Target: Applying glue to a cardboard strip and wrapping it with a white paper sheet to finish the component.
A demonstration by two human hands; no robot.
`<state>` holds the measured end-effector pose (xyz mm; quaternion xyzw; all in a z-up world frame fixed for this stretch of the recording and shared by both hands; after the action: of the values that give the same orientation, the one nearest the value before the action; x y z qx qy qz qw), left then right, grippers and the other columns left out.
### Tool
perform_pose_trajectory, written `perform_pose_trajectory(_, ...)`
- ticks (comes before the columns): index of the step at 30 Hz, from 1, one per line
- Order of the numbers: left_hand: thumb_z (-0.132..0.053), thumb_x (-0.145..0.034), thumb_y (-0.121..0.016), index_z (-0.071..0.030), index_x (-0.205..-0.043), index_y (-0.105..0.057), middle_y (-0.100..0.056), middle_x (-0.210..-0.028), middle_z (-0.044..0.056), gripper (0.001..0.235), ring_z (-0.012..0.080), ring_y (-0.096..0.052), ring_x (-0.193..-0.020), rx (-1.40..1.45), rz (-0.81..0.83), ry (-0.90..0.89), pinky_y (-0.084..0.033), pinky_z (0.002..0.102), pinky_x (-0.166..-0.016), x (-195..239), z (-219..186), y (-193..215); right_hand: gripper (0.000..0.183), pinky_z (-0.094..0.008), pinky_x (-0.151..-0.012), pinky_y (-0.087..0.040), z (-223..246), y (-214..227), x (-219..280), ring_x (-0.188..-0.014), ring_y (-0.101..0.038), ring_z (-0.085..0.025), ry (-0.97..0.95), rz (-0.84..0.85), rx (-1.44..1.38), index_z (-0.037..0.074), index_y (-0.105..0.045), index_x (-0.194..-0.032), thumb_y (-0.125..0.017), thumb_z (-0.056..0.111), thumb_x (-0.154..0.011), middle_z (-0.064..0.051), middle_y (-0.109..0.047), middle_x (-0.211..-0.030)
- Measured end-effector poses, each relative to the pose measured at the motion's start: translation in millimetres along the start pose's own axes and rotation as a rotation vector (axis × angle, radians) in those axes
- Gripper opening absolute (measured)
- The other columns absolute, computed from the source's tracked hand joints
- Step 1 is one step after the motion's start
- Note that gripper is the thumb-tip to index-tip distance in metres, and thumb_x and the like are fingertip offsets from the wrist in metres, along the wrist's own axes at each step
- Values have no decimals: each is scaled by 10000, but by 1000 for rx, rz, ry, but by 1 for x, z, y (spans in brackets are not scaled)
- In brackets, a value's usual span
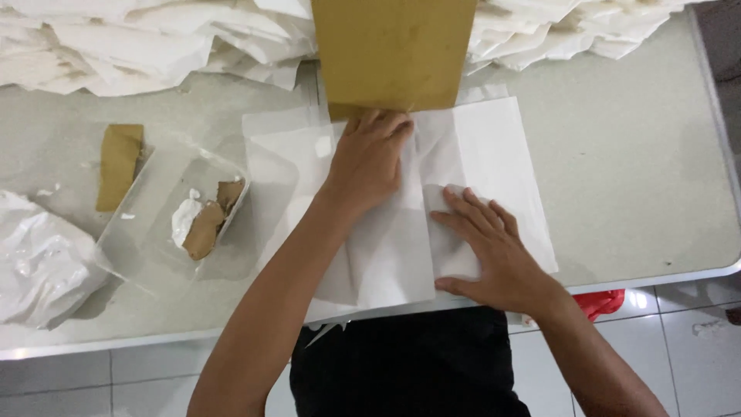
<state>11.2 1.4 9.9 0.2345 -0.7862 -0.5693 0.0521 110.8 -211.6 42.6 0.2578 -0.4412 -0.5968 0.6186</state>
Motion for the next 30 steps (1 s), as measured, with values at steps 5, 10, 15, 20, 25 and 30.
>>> perform_pose_trajectory(5, -76, -921, -462, -34, -1278, -681, -627, -1320, 152, 421, 363, -527, -1299, -15, 43, -44, -448, 505, -1001, 25, -18, 11, 901, -646, -1204, -149, 3, 1, 0, -1526, -269, -367, 4, -22, -10, 265, -517, -1467, -849, 619, -708, -85, -350, -1648)
perform_pose_trajectory(10, -84, -917, -468, -37, -1129, -717, -671, -1146, 141, 330, 359, -609, -1156, -17, -40, -103, -484, 494, -908, 80, -53, -6, 703, -686, -1178, -171, 6, 13, -2, -1516, -281, -396, 22, 6, -25, 243, -555, -1432, -782, 427, -792, -103, -367, -1630)
perform_pose_trajectory(15, -33, -893, -443, -53, -866, -719, -680, -951, 92, 278, 332, -650, -1056, 137, 1, -173, -469, 486, -859, 106, -80, 10, 453, -513, -945, -410, -20, 17, -20, -1205, -567, -276, -50, -117, -79, 290, -595, -1376, -491, 150, -958, 21, -623, -1292)
perform_pose_trajectory(20, -20, -812, -542, -15, -954, -722, -660, -1020, 144, 228, 366, -614, -1074, 39, 95, -55, -481, 503, -873, 59, -63, 19, 262, -482, -826, -500, -14, 27, -80, -955, -668, -303, -112, -192, 85, 165, -587, -1225, -478, 223, -994, -47, -638, -949)
perform_pose_trajectory(25, 4, -813, -547, 37, -1259, -632, -578, -1260, 166, 455, 376, -545, -1223, -42, 157, 48, -477, 484, -889, 10, -32, 15, 110, -447, -630, -523, -28, 36, -131, -671, -726, -319, -251, -199, 251, 183, -494, -1064, -448, 277, -1029, -50, -653, -713)
perform_pose_trajectory(30, -33, -846, -602, 18, -1269, -656, -540, -1352, 146, 429, 358, -506, -1258, -100, 186, 56, -460, 491, -960, -6, -32, 29, 165, -389, -592, -524, -33, 53, -150, -567, -696, -256, -258, -77, 77, 111, -619, -1026, -511, 232, -999, -84, -691, -674)
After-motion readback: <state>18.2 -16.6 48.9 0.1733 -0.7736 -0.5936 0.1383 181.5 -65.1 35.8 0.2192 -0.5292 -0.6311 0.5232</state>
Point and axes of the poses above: each hand's wrist, its own x-axis away from the middle knuckle, its own y-axis out of the back of the hand, z = x × y, the point moved 3 cm from there along -x, towards the middle knuckle
